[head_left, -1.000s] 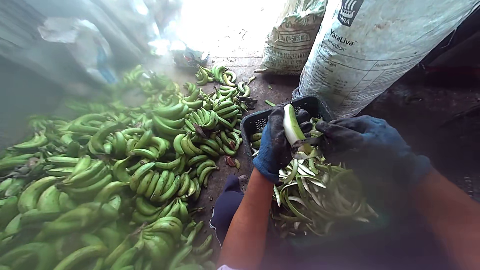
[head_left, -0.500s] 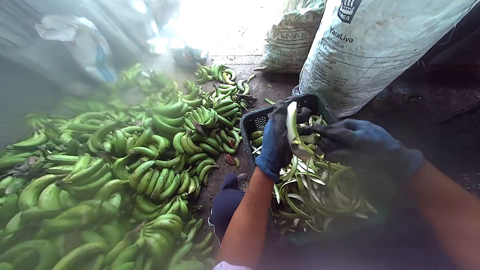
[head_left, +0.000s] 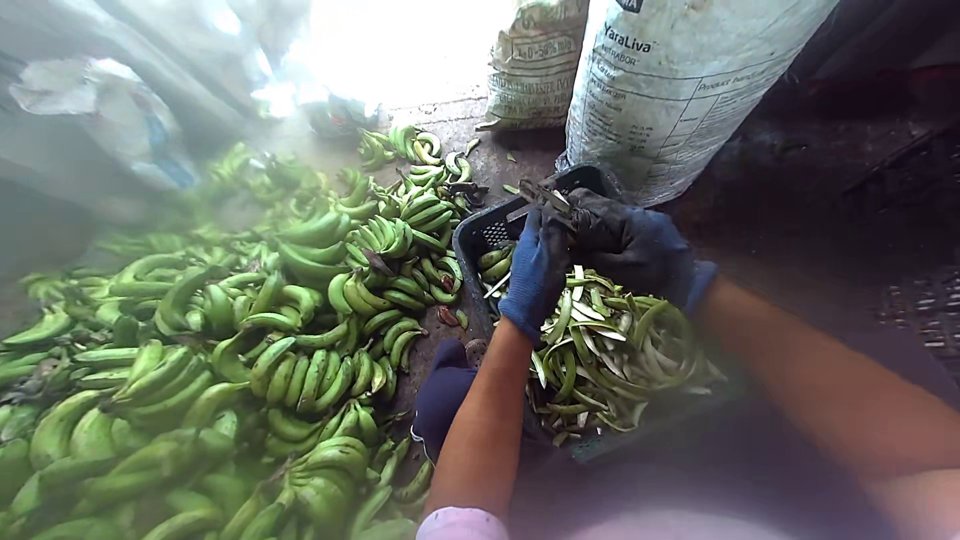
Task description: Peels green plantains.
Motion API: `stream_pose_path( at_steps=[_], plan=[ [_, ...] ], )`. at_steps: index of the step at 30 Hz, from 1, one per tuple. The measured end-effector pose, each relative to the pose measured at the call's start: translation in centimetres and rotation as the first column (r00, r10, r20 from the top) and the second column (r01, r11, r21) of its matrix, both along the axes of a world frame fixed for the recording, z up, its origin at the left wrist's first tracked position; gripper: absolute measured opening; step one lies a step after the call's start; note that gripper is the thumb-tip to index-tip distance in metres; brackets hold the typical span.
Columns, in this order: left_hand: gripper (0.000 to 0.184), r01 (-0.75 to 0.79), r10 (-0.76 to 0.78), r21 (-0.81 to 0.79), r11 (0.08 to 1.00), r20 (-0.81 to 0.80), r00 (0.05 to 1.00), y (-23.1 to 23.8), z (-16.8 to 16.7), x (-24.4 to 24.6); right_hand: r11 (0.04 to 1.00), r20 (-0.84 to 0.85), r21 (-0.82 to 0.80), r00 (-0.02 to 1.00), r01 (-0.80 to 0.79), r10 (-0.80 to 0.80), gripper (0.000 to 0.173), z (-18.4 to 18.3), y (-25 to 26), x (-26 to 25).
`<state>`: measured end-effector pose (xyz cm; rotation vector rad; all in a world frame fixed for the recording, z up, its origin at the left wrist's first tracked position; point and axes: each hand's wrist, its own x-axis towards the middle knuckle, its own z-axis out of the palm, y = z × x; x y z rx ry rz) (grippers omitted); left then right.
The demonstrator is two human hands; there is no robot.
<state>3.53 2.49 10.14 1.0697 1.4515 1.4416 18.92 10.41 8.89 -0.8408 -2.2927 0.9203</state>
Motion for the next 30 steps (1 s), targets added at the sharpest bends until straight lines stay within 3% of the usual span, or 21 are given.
stream_pose_path(
  at_steps=[2, 3, 5, 6, 8, 10, 12, 14, 16, 18, 20, 23, 24, 26, 30],
  plan=[
    [0.048, 0.075, -0.069, -0.081, 0.994, 0.073, 0.995, 1.3, -0.3, 0.1, 0.954, -0.07, -0.299, 0.997, 0.0, -0.022, 0.046, -0.1, 0.6, 1.6],
    [0.047, 0.083, -0.077, -0.118, 0.99, 0.047, 0.996, 2.1, -0.7, -0.5, 0.877, -0.18, -0.48, 0.981, -0.021, -0.075, 0.036, 1.1, 0.6, 2.5],
    [0.05, 0.025, -0.096, -0.247, 0.969, -0.278, 0.956, 4.1, -2.8, -3.4, 0.741, -0.276, -0.672, 0.923, 0.015, -0.269, 0.022, 6.0, -0.2, 4.5],
    [0.052, -0.028, -0.126, -0.311, 0.95, -0.465, 0.876, 4.9, -4.2, -5.3, 0.739, -0.362, -0.674, 0.868, 0.008, -0.339, 0.021, 8.6, -0.6, 5.9],
    [0.056, -0.109, -0.234, -0.461, 0.88, -0.623, 0.747, 6.2, -7.1, -7.8, 0.867, -0.659, -0.496, 0.671, -0.05, -0.338, 0.022, 10.5, 1.0, 11.6],
    [0.062, -0.207, -0.359, -0.628, 0.75, -0.65, 0.67, 8.0, -10.0, -9.2, 0.987, -0.9, -0.13, 0.43, -0.093, -0.078, 0.024, 9.6, 4.7, 19.8],
    [0.068, -0.287, -0.471, -0.709, 0.644, -0.663, 0.582, 8.8, -13.4, -10.2, 0.992, -0.967, 0.124, 0.226, 0.004, 0.12, 0.032, 9.9, 6.5, 25.2],
    [0.066, -0.323, -0.536, -0.732, 0.6, -0.667, 0.517, 9.1, -16.0, -11.0, 0.989, -0.976, 0.122, 0.189, 0.086, 0.104, 0.03, 9.2, 6.6, 26.9],
    [0.063, -0.353, -0.529, -0.702, 0.618, -0.704, 0.475, 9.2, -17.4, -11.3, 0.991, -0.985, -0.086, 0.139, 0.099, -0.1, 0.031, 8.4, 6.8, 24.4],
    [0.057, -0.357, -0.534, -0.689, 0.63, -0.719, 0.445, 9.1, -17.8, -11.4, 0.961, -0.927, -0.237, 0.263, 0.144, -0.268, 0.033, 7.2, 6.3, 20.1],
    [0.053, -0.338, -0.535, -0.69, 0.64, -0.716, 0.449, 9.0, -16.7, -11.3, 0.932, -0.832, -0.359, 0.437, 0.048, -0.343, 0.042, 6.0, 5.1, 15.9],
    [0.056, -0.28, -0.441, -0.659, 0.698, -0.704, 0.557, 8.3, -12.2, -11.0, 0.821, -0.592, -0.567, 0.726, -0.067, -0.349, 0.033, 5.6, 3.0, 11.5],
    [0.057, -0.255, -0.399, -0.633, 0.731, -0.699, 0.593, 7.8, -10.0, -10.6, 0.804, -0.521, -0.586, 0.808, -0.104, -0.276, 0.03, 4.4, 2.7, 10.4],
    [0.057, -0.226, -0.298, -0.568, 0.791, -0.682, 0.668, 7.0, -6.1, -10.0, 0.823, -0.353, -0.541, 0.935, -0.173, -0.036, 0.031, 3.1, 2.0, 8.4],
    [0.053, -0.205, 0.005, -0.372, 0.905, -0.473, 0.881, 3.8, -0.8, -7.4, 0.951, -0.031, -0.16, 0.965, -0.263, 0.261, 0.037, 0.5, -0.1, 3.5]
  ],
)
